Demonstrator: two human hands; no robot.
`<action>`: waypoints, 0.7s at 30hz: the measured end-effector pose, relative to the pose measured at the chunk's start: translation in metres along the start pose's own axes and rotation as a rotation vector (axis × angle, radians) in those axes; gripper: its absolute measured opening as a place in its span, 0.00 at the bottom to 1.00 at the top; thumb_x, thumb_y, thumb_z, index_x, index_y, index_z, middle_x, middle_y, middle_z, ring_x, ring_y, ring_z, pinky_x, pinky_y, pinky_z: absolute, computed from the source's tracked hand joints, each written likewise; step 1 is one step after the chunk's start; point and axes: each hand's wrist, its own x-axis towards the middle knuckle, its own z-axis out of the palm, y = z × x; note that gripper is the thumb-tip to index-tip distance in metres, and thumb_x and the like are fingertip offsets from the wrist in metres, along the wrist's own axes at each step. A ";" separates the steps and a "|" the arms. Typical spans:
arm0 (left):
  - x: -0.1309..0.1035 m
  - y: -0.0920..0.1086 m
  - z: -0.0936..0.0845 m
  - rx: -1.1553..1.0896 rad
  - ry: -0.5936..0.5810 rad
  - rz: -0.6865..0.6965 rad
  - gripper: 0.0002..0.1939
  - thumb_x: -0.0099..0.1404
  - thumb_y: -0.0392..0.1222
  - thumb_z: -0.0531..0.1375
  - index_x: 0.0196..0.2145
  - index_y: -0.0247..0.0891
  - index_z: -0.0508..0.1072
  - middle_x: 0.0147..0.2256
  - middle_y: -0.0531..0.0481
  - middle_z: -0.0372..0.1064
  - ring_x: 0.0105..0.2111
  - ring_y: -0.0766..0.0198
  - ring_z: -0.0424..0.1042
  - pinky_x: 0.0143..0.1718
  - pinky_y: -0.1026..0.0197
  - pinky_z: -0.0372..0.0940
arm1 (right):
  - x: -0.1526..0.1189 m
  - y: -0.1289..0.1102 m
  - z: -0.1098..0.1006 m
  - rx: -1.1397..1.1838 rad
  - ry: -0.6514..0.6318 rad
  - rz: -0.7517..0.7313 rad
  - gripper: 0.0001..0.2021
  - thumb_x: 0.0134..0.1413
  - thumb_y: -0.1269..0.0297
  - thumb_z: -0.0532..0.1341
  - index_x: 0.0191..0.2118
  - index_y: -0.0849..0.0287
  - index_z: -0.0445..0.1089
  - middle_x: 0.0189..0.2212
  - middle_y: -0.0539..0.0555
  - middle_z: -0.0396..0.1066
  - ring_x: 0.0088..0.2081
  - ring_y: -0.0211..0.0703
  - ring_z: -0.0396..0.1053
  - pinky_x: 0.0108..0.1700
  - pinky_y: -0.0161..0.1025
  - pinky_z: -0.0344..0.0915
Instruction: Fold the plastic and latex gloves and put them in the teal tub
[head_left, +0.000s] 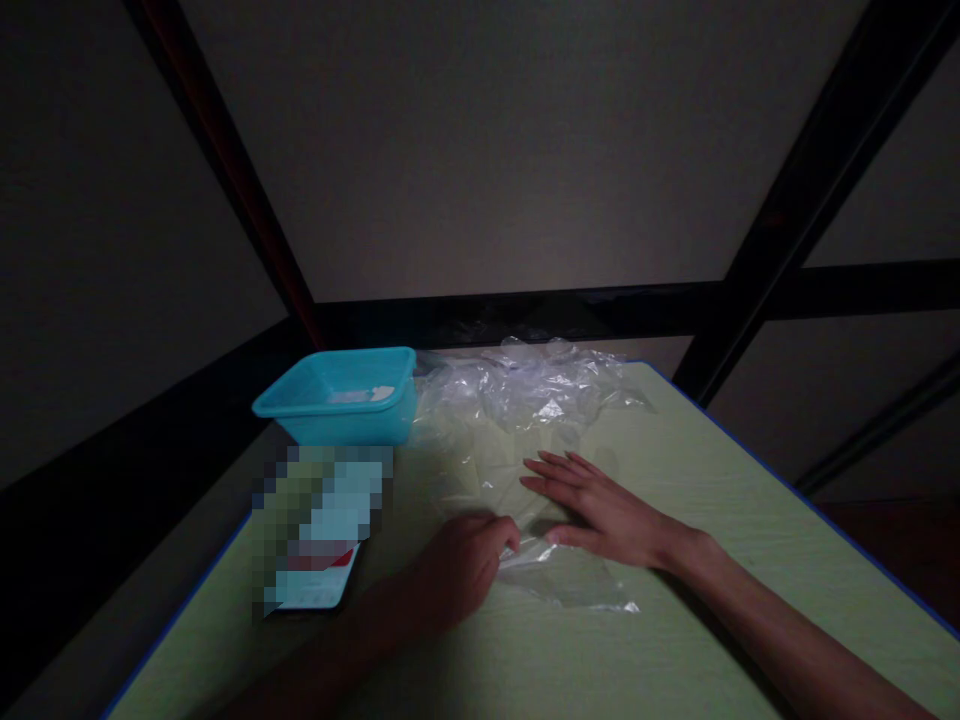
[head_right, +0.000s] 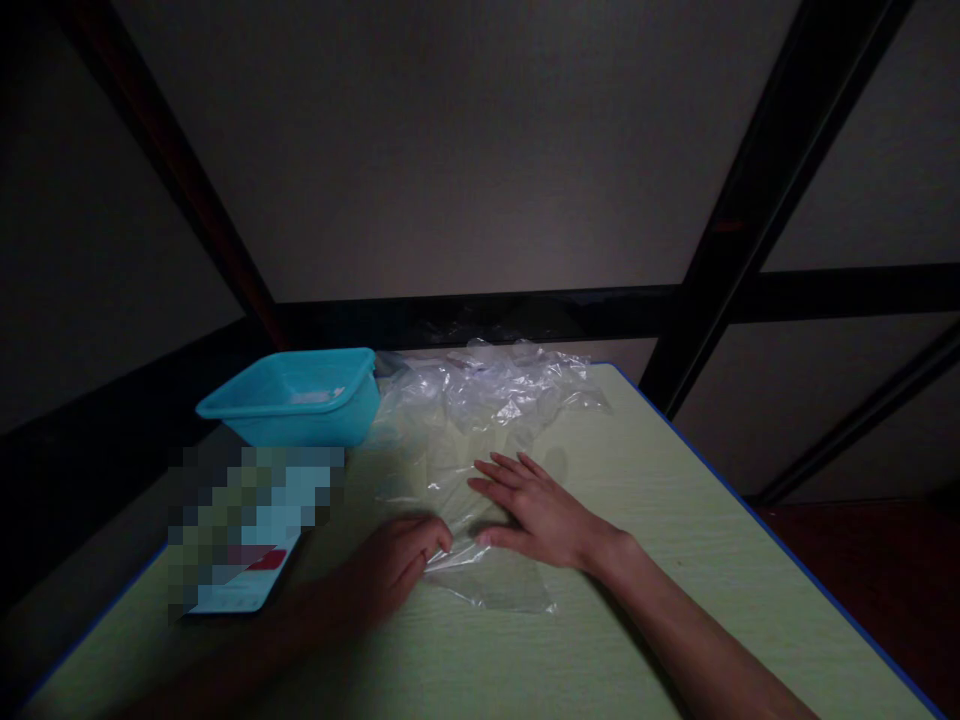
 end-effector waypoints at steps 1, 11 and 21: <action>0.000 0.000 0.000 -0.031 0.025 -0.031 0.12 0.56 0.29 0.45 0.30 0.37 0.66 0.26 0.50 0.65 0.27 0.63 0.63 0.30 0.64 0.56 | -0.001 -0.004 -0.001 0.021 0.038 -0.038 0.31 0.54 0.45 0.52 0.57 0.61 0.58 0.59 0.63 0.55 0.62 0.54 0.46 0.60 0.58 0.41; 0.010 -0.002 -0.005 -0.395 0.314 -0.319 0.09 0.58 0.39 0.44 0.29 0.38 0.62 0.19 0.58 0.51 0.20 0.66 0.54 0.23 0.65 0.50 | -0.007 -0.031 0.002 0.063 0.037 -0.182 0.08 0.39 0.70 0.64 0.30 0.60 0.67 0.37 0.54 0.65 0.41 0.45 0.62 0.47 0.45 0.61; 0.011 0.000 -0.010 -0.471 0.381 -0.330 0.09 0.58 0.41 0.46 0.26 0.38 0.62 0.20 0.56 0.54 0.23 0.66 0.55 0.24 0.65 0.52 | -0.005 -0.018 -0.006 0.094 0.267 -0.102 0.06 0.53 0.76 0.51 0.32 0.59 0.63 0.41 0.58 0.66 0.44 0.46 0.63 0.46 0.46 0.63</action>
